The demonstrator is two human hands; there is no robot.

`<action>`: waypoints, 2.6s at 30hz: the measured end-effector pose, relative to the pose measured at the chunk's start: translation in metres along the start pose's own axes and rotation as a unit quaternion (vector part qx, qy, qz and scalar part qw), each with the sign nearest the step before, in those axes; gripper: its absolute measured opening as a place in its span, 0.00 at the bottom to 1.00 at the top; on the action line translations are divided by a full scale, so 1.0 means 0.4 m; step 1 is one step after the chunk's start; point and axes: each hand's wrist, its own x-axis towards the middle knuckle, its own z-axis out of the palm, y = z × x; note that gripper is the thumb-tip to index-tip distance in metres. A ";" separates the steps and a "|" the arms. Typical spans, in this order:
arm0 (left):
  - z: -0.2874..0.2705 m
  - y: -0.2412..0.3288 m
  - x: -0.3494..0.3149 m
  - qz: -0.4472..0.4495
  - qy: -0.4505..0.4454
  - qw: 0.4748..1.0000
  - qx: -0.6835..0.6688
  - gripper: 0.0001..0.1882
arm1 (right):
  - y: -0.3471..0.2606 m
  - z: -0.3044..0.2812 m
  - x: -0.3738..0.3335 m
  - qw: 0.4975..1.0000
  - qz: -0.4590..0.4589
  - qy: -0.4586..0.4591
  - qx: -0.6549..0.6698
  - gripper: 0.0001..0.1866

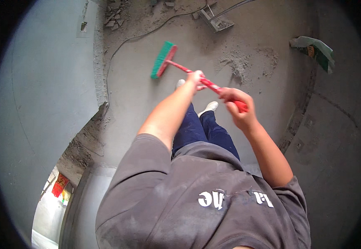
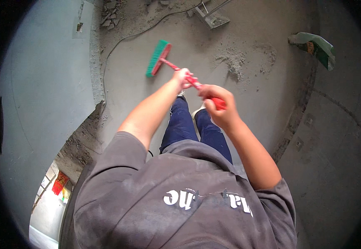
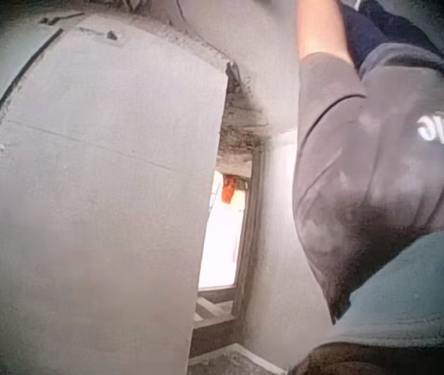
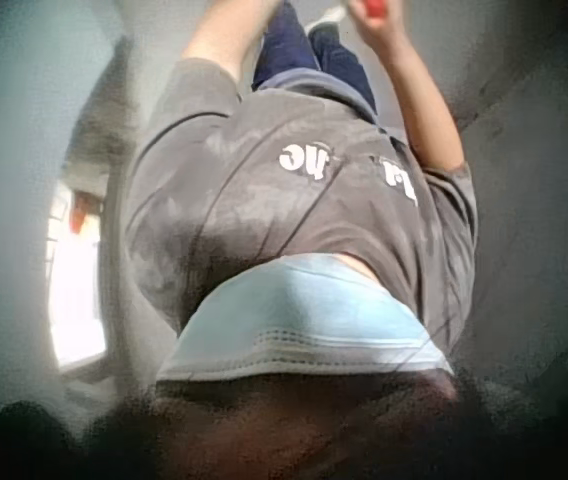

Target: Sweeping concrete dust and debris into a dustpan in an unfinished room.

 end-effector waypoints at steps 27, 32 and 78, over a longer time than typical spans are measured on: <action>0.143 -0.013 -0.056 -0.004 0.001 0.999 0.051 0.14 | -0.016 -0.128 -0.083 0.991 0.079 0.089 0.058 0.04; 0.351 -0.107 -0.050 -0.080 -0.077 0.992 0.065 0.10 | -0.131 -0.200 -0.146 0.980 0.088 0.170 -0.049 0.03; 0.352 -0.134 -0.048 0.061 0.064 0.993 0.082 0.05 | 0.088 -0.370 -0.292 0.973 -0.003 0.129 0.189 0.06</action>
